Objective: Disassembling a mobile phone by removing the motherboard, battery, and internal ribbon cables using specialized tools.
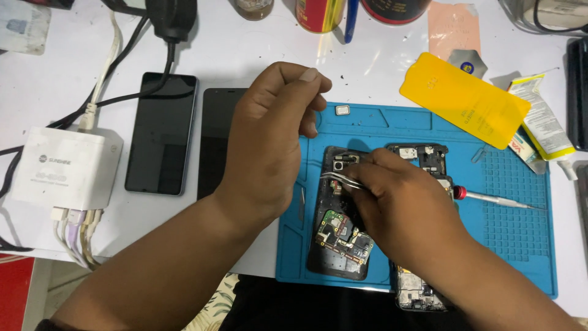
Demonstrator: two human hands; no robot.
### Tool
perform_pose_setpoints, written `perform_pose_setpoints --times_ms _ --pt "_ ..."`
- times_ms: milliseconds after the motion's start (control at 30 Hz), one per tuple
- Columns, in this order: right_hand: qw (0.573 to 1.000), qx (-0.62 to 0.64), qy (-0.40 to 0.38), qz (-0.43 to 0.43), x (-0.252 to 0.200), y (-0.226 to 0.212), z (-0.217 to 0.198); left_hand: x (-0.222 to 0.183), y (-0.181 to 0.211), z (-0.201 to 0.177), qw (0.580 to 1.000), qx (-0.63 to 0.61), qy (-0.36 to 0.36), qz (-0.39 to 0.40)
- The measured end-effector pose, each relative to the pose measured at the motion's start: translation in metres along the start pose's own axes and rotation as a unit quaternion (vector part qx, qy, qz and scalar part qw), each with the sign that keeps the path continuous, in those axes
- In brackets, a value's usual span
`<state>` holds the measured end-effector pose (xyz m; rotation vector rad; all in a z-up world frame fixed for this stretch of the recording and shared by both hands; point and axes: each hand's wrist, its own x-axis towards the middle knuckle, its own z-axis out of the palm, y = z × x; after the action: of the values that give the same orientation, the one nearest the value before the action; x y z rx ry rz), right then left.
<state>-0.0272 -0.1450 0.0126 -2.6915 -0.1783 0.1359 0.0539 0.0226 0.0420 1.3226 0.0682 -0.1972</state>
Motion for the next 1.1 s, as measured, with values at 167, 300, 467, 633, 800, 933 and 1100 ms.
perform_pose_setpoints --times_ms 167,300,467,633,800,933,1100 --pt "0.987 0.109 0.092 -0.071 -0.016 -0.003 -0.037 -0.002 -0.002 -0.002 0.999 0.025 -0.023 0.011" --pt "0.967 0.149 0.202 0.05 -0.054 0.015 -0.067 -0.012 0.005 0.004 0.989 0.132 -0.071 0.01" --pt "0.928 0.14 0.24 0.25 -0.102 0.043 -0.057 -0.029 -0.001 0.009 0.908 0.28 -0.224 0.215" --pt "0.914 0.067 0.054 0.398 -0.118 0.055 -0.041 -0.035 -0.032 0.011 0.608 0.463 -0.408 0.499" --pt "0.961 0.062 0.037 0.266 -0.131 0.061 -0.021 -0.042 -0.05 0.009 0.562 0.5 -0.46 0.472" --pt "0.943 0.081 0.012 0.323 -0.133 0.06 -0.023 -0.043 -0.049 0.009 0.557 0.504 -0.469 0.465" --pt "0.955 0.107 0.042 0.273 -0.132 0.066 -0.019 -0.042 -0.05 0.009 0.563 0.51 -0.456 0.464"
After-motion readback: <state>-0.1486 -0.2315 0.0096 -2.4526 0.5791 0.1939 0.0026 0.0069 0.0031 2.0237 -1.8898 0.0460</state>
